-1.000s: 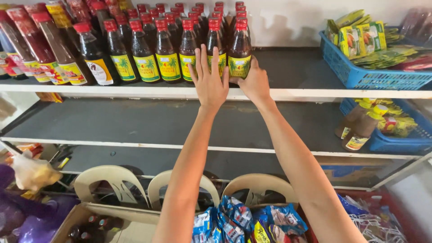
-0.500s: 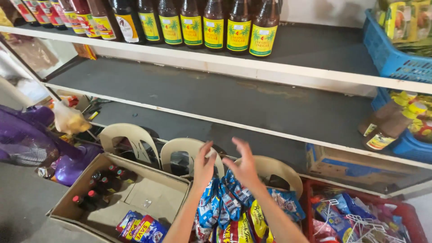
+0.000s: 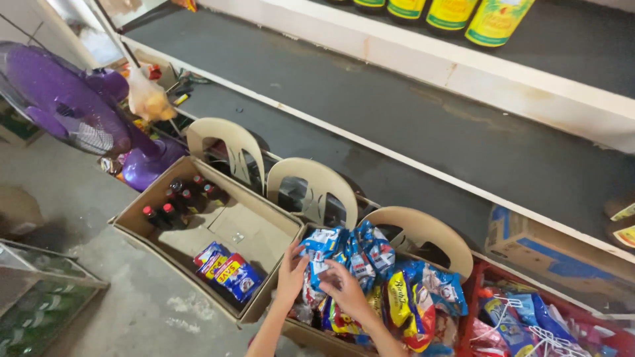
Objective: The person repeatedly picks up bottles of vinegar from a cardboard box on the floor and places them onto a shelf. They handle the bottles by hand, arranging them in a row alongside other similar bottles. The task involves moving between the box and the shelf multiple times.
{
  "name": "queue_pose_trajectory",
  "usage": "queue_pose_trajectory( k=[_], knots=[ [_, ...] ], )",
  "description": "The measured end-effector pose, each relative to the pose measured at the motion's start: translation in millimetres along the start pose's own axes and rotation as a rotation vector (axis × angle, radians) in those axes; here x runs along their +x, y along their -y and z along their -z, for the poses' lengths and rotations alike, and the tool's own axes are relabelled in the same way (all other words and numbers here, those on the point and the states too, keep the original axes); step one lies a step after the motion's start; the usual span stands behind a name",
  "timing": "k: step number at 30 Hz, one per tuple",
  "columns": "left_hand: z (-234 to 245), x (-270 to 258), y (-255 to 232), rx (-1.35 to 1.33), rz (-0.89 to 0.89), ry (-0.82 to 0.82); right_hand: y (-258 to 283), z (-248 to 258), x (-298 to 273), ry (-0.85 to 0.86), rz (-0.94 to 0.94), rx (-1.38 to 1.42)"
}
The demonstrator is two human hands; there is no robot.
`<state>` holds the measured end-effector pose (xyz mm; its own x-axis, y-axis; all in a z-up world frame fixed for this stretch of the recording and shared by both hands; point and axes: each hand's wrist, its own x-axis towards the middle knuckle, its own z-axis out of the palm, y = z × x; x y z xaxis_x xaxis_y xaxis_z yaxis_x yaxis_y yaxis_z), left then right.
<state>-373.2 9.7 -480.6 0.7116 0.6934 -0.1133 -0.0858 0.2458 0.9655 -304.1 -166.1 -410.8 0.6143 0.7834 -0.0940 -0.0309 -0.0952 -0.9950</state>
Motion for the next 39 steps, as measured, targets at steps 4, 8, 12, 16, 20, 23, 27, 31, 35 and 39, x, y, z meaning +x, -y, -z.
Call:
queue_pose_trajectory(
  k=[4,8,12,16,20,23,27,31,35,39],
  knots=[
    [42.9,-5.0,13.2,-0.121,0.063,0.051,-13.5,-37.0,-2.1,0.085,-0.005,-0.025],
    [90.1,-13.0,-23.2,0.052,0.157,0.106,-29.4,-87.1,14.6,0.059,-0.063,-0.018],
    [146.0,-13.7,-66.7,0.097,0.275,0.115,-30.1,-151.3,32.0,-0.042,-0.056,0.0],
    [217.7,10.4,-58.4,0.111,0.092,0.177,-25.7,-222.3,54.1,-0.112,-0.193,-0.06],
    [277.3,27.5,-68.7,0.079,0.142,0.136,-41.0,-284.4,82.2,-0.077,-0.153,0.067],
    [314.4,26.8,-72.3,-0.012,0.168,0.109,-40.8,-318.0,94.2,-0.067,-0.201,0.196],
    [341.0,34.2,-90.2,0.075,0.181,0.127,-27.7,-344.5,119.2,-0.072,-0.28,0.32],
    [357.2,40.4,-104.2,-0.003,0.293,0.116,-23.5,-355.6,135.6,-0.066,-0.279,0.314],
    [375.6,57.5,-95.4,0.063,0.316,0.087,-21.8,-358.1,159.3,-0.065,-0.313,0.305],
    [391.3,66.8,-97.5,0.159,0.384,0.078,-32.0,-362.4,179.1,-0.109,-0.351,0.271]
  ],
)
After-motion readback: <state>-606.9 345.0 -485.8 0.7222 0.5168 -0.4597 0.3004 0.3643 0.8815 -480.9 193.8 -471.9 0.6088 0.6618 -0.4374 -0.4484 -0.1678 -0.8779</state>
